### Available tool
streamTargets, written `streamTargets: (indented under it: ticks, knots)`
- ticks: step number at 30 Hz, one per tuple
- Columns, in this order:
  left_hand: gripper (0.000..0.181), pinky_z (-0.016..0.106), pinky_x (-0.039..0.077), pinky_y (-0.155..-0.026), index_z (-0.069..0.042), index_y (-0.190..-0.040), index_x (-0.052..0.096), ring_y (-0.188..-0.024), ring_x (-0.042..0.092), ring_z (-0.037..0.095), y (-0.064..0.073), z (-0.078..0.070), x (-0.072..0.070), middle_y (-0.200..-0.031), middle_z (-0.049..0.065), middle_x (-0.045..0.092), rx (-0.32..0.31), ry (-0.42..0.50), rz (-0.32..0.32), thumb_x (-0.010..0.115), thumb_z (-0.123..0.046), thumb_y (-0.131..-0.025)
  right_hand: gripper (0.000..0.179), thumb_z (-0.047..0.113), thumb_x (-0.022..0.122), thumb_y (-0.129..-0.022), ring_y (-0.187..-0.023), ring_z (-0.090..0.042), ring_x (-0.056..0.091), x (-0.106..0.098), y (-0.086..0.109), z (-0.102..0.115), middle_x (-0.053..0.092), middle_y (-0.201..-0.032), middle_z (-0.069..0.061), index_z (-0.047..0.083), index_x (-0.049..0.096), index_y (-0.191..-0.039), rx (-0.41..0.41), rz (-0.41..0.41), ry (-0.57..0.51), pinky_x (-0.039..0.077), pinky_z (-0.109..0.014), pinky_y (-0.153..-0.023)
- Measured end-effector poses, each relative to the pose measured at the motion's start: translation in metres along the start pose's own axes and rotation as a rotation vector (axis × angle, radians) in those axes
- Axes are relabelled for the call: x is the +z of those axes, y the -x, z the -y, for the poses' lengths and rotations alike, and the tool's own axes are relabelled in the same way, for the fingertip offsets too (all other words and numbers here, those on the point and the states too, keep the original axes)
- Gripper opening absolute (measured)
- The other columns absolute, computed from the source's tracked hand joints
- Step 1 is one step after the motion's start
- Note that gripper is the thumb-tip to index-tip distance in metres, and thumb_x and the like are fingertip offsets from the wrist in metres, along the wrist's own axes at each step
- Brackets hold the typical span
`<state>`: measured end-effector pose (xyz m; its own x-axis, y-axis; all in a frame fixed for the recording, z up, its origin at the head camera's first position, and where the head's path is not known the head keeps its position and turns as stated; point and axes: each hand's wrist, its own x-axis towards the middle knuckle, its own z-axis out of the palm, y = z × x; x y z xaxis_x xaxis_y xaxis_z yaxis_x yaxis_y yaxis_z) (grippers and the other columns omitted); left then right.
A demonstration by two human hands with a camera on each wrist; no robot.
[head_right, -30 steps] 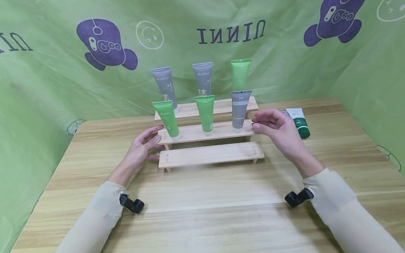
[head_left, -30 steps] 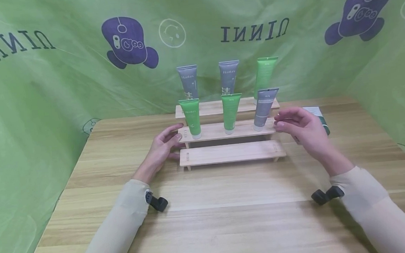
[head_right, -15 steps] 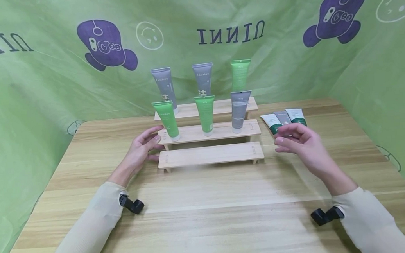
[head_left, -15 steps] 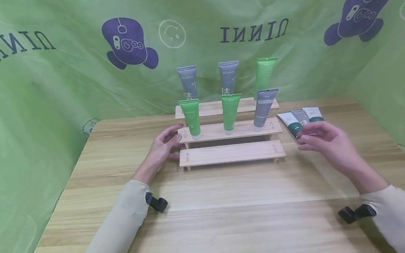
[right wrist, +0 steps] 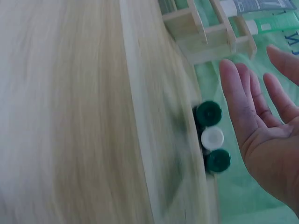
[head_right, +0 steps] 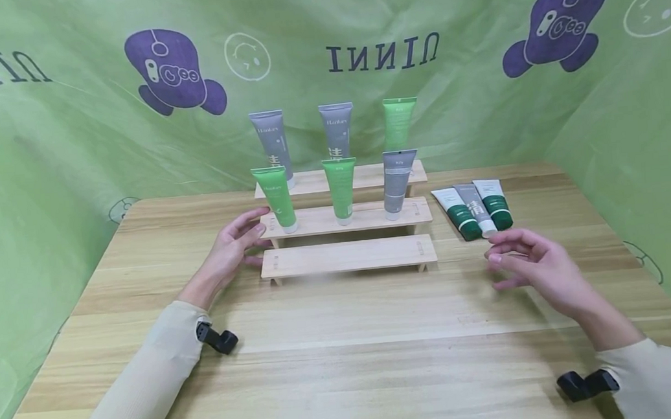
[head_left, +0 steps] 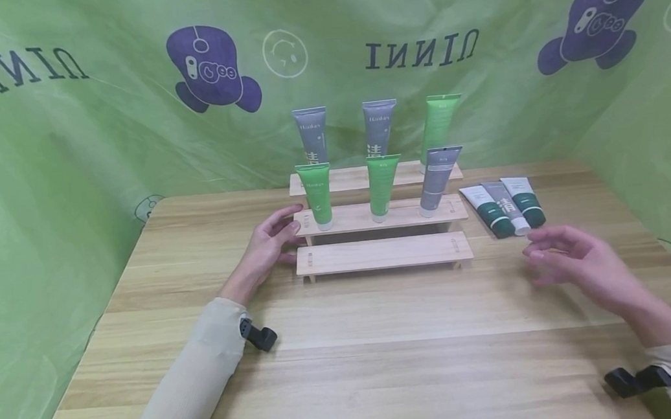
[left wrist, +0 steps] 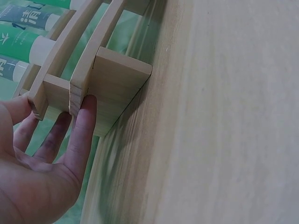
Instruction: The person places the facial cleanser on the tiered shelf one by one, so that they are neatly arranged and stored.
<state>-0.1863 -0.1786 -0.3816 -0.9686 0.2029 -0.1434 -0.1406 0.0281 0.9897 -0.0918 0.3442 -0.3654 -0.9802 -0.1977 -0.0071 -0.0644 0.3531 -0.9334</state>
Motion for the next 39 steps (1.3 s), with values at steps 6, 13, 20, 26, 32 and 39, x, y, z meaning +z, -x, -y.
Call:
streamTargets:
  ticks: [6, 13, 20, 26, 32, 39]
  knots:
    - [0.045, 0.048, 0.062, -0.079, -0.021, -0.148, 0.049, -0.110, 0.062, 0.036, -0.001, 0.000, 0.001, -0.140, 0.010, 0.055, -0.006, -0.002, 0.002, 0.057, -0.018, -0.103, 0.039, 0.000, 0.059, -0.100, -0.096, -0.022, 0.070, -0.016, 0.006, -0.012, 0.069, -0.119, -0.001, 0.005, 0.051, -0.138, 0.008, 0.075, 0.028, 0.063, -0.044, -0.074]
    - [0.046, 0.048, 0.062, -0.079, -0.020, -0.148, 0.049, -0.110, 0.063, 0.036, -0.002, -0.001, 0.001, -0.140, 0.011, 0.055, -0.007, -0.006, 0.003, 0.057, -0.018, -0.103, 0.041, -0.004, 0.057, -0.099, -0.096, -0.022, 0.071, -0.034, 0.003, -0.027, 0.070, -0.117, -0.003, 0.011, 0.052, -0.137, 0.054, 0.106, -0.040, 0.062, -0.045, -0.075]
    - [0.045, 0.048, 0.062, -0.079, -0.020, -0.147, 0.050, -0.107, 0.063, 0.032, -0.002, 0.000, 0.000, -0.140, 0.010, 0.055, -0.004, -0.009, -0.001, 0.057, -0.017, -0.103, 0.038, 0.000, 0.055, -0.102, -0.099, -0.018, 0.070, -0.050, -0.008, -0.036, 0.069, -0.118, 0.000, 0.015, 0.052, -0.137, 0.106, 0.107, -0.081, 0.063, -0.040, -0.079]
    - [0.045, 0.047, 0.063, -0.077, -0.020, -0.147, 0.050, -0.106, 0.064, 0.031, -0.001, 0.000, 0.000, -0.140, 0.010, 0.055, -0.008, -0.005, -0.004, 0.057, -0.017, -0.103, 0.039, 0.007, 0.055, -0.104, -0.102, -0.018, 0.069, -0.062, -0.021, -0.038, 0.067, -0.119, 0.003, 0.016, 0.046, -0.140, 0.207, 0.083, -0.133, 0.062, -0.036, -0.083]
    - [0.046, 0.047, 0.063, -0.078, -0.019, -0.149, 0.048, -0.109, 0.063, 0.034, -0.001, 0.000, 0.000, -0.141, 0.011, 0.054, -0.008, -0.001, 0.001, 0.056, -0.017, -0.103, 0.035, 0.010, 0.053, -0.105, -0.102, -0.016, 0.069, -0.074, -0.038, -0.038, 0.068, -0.118, 0.006, 0.017, 0.046, -0.139, 0.231, 0.095, -0.132, 0.061, -0.033, -0.084]
    - [0.046, 0.047, 0.063, -0.078, -0.019, -0.148, 0.048, -0.106, 0.064, 0.031, 0.000, -0.001, 0.000, -0.141, 0.012, 0.054, -0.006, -0.002, 0.000, 0.056, -0.018, -0.104, 0.057, 0.019, 0.053, -0.106, -0.101, -0.012, 0.068, -0.083, -0.059, -0.037, 0.069, -0.111, 0.012, -0.004, 0.026, -0.150, 0.217, 0.069, -0.001, 0.061, -0.033, -0.085]
